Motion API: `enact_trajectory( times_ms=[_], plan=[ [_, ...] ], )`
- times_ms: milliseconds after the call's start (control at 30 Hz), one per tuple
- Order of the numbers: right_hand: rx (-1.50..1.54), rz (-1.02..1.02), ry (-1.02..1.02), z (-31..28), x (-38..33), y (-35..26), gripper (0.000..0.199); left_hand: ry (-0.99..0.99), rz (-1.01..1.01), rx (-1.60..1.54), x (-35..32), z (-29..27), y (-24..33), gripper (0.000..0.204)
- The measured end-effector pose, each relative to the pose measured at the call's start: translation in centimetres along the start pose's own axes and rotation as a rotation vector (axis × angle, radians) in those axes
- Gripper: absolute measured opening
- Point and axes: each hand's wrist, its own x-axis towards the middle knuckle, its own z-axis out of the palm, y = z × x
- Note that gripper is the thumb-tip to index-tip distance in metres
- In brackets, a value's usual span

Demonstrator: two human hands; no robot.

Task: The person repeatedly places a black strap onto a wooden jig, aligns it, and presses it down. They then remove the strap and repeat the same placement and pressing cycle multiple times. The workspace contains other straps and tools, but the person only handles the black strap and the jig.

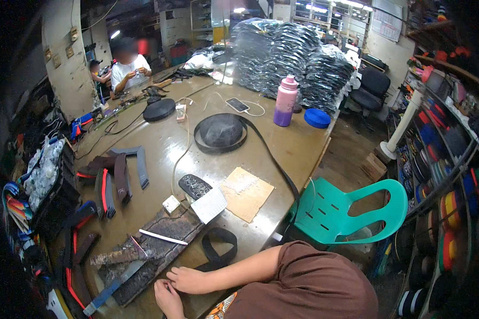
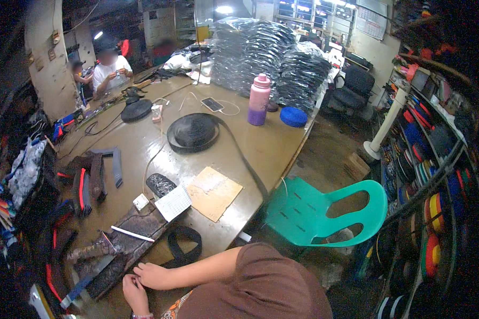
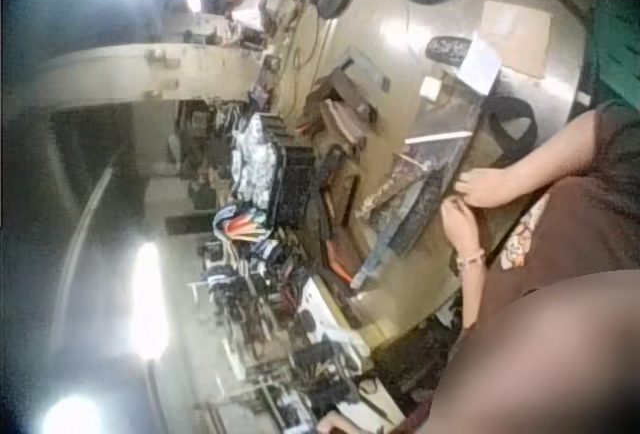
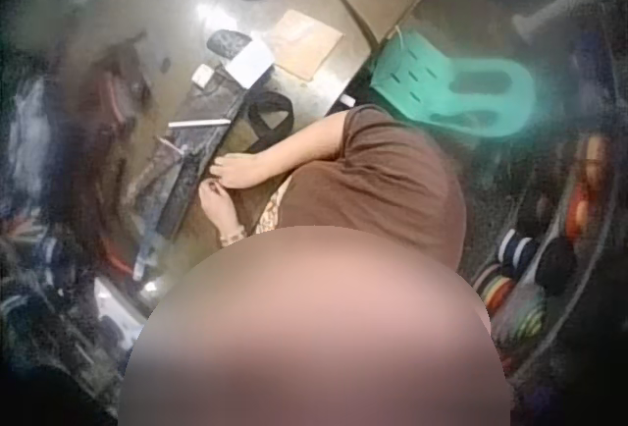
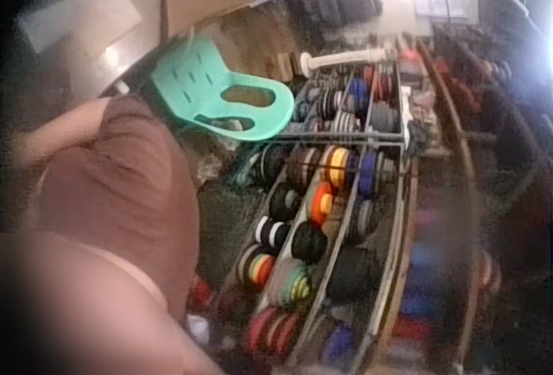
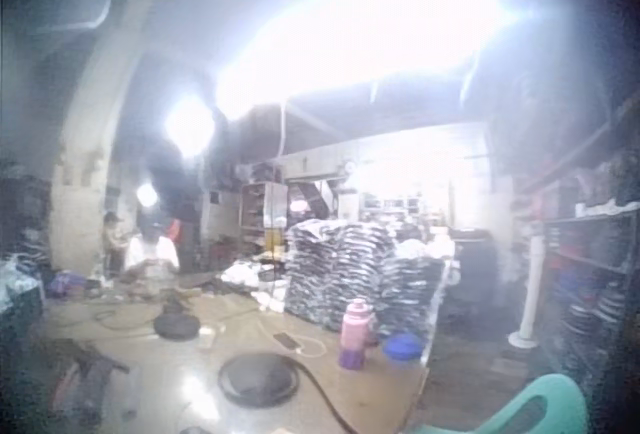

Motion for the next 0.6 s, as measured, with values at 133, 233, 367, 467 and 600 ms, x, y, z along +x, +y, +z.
enact_trajectory(
  times_ms=[133, 233, 367, 467, 600],
  plan=[
    [0.442, 0.126, -0.144, -2.3, 0.5, 2.3, 0.027, -0.028, -0.112, -0.023, -0.3, 0.1, 0.2, 0.015],
    [0.436, 0.152, -0.093, -3.5, -0.5, 2.9, 0.039, 0.053, -0.087, -0.12, -0.6, -0.3, 0.1, 0.018],
    [0.447, 0.158, -0.146, -4.8, -0.9, 2.2, 0.042, 0.081, -0.082, -0.326, 0.1, -1.2, 1.1, 0.015],
    [0.378, 0.23, -0.248, -6.6, -0.2, 0.8, 0.033, 0.161, 0.033, -0.42, 0.7, -2.5, 2.1, 0.012],
    [0.675, 0.347, -0.426, -12.7, 0.2, -0.7, 0.052, 0.225, 0.041, -0.472, 1.9, -6.4, 1.2, 0.015]
  ],
)
